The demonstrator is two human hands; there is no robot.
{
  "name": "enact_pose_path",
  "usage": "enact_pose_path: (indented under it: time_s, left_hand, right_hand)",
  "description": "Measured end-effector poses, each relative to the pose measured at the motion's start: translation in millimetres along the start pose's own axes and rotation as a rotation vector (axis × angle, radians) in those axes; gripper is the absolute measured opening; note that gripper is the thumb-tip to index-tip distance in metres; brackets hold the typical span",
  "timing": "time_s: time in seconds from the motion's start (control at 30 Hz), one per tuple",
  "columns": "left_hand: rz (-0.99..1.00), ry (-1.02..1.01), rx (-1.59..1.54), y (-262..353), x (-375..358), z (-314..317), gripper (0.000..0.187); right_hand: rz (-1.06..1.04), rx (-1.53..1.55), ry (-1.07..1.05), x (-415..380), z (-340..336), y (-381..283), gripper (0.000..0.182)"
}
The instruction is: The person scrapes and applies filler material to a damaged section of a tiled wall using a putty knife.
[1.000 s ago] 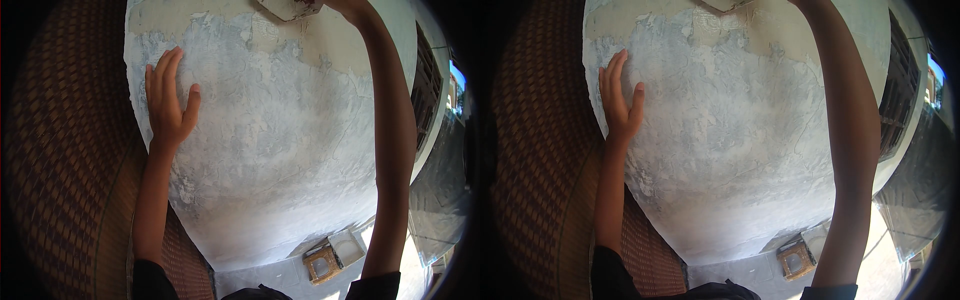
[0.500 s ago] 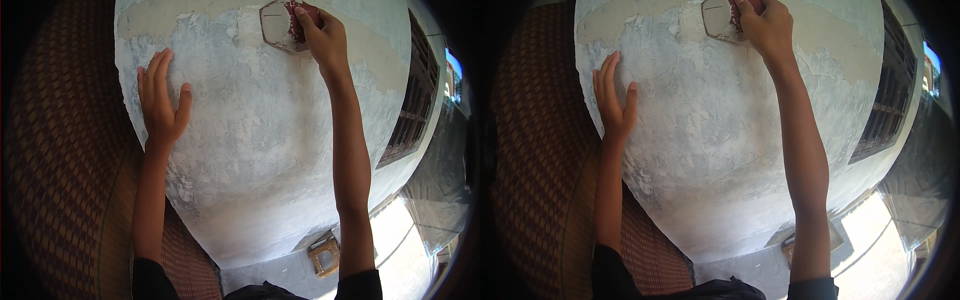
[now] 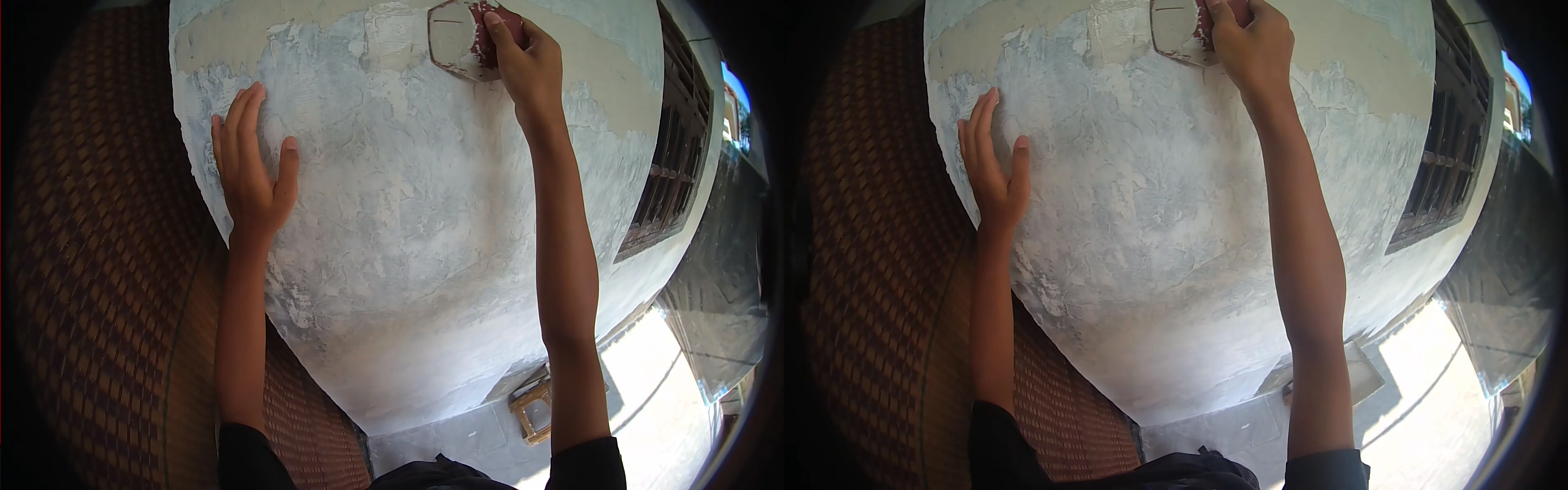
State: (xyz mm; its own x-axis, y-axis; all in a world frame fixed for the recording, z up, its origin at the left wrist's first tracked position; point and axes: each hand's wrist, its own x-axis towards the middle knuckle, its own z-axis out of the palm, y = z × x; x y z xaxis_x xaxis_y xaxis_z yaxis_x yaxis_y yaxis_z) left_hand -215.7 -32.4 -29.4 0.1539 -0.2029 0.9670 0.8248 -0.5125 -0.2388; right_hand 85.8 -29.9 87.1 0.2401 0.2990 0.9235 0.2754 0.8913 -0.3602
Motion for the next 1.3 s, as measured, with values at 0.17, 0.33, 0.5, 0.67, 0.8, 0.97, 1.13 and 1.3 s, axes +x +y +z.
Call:
enact_pose_path:
  time_s: [0.17, 0.33, 0.5, 0.67, 0.8, 0.97, 1.13, 1.3]
  left_hand:
    - [0.007, -0.020, 0.019, 3.3, 1.1, 1.9, 0.055]
    - [0.008, -0.017, 0.036, 3.3, 0.8, 0.9, 0.055]
    - [0.007, -0.022, 0.031, 1.0, -0.7, 0.4, 0.055]
    - [0.020, -0.030, 0.046, 3.8, 0.3, 2.5, 0.054]
    - [0.028, -0.006, 0.047, 1.8, 0.8, 2.3, 0.054]
    - [0.020, -0.003, 0.053, 2.6, 0.0, 3.0, 0.054]
    - [0.017, -0.007, 0.060, 3.9, 1.4, 3.5, 0.056]
    - [-0.011, -0.004, 0.049, 5.0, 0.1, 0.9, 0.058]
  right_hand:
    - [-0.071, -0.012, 0.002, -1.0, -22.6, 7.3, 0.039]
    - [-0.193, -0.149, -0.011, -11.8, 25.8, -10.2, 0.027]
    - [-0.009, -0.095, -0.035, 4.1, -21.8, 16.9, 0.039]
    - [0.008, 0.067, -0.112, -11.0, -4.2, -16.3, 0.026]
    - [-0.201, -0.234, -0.062, -12.3, 18.9, -11.7, 0.026]
    - [-0.010, -0.135, 0.002, -8.3, -18.7, 0.1, 0.026]
    - [-0.068, 0.033, -0.044, -28.2, 13.5, -32.8, 0.026]
    - [-0.148, -0.202, -0.030, -18.7, 24.9, -14.2, 0.026]
